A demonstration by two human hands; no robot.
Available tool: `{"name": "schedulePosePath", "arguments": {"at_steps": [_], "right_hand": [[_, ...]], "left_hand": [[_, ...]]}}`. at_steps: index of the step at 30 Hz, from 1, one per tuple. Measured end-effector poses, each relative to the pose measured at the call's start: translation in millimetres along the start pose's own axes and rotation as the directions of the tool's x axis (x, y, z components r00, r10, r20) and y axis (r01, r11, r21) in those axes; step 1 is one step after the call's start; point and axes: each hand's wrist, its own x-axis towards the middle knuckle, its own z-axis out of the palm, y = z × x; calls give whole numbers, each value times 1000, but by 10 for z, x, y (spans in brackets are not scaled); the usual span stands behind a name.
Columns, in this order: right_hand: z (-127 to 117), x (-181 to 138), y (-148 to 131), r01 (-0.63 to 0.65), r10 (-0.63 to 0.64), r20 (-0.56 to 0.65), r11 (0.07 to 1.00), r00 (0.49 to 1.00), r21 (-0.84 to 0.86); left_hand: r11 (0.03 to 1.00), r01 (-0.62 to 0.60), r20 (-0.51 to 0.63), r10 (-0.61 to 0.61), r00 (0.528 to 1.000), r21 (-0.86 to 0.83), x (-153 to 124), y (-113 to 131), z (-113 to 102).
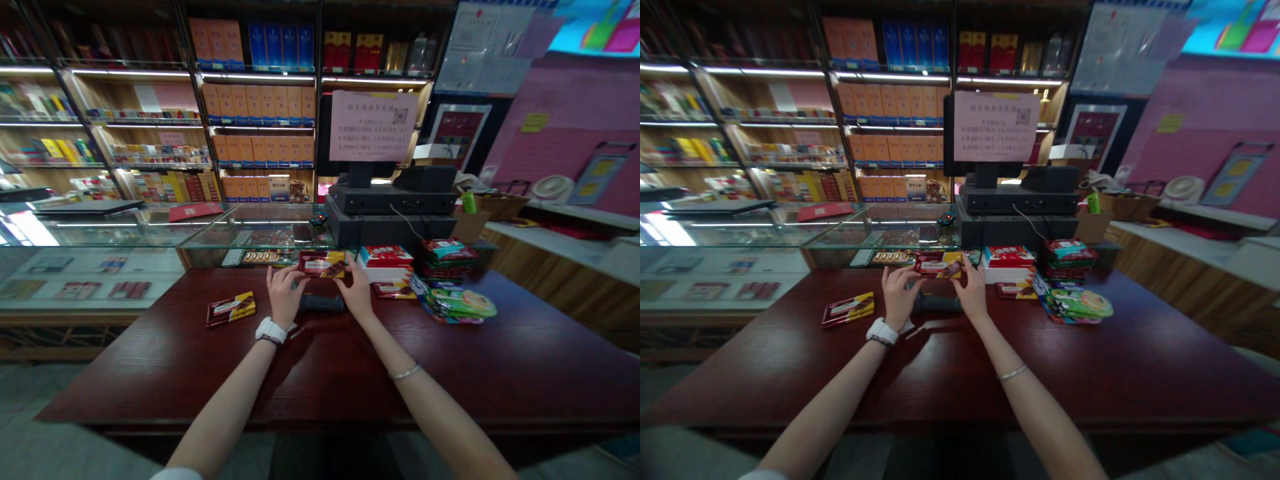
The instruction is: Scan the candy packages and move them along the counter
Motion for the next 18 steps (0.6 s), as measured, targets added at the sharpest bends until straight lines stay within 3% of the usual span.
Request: {"name": "schedulePosePath", "arguments": {"at_steps": [9, 18], "right_hand": [[-50, 26, 44, 18, -6, 95, 993, 995, -119], [-76, 4, -34, 138, -113, 125, 967, 986, -214]], "left_hand": [[994, -72, 111, 62, 992, 87, -45, 5, 13], [961, -196, 245, 146, 958, 195, -8, -28, -59]]}}
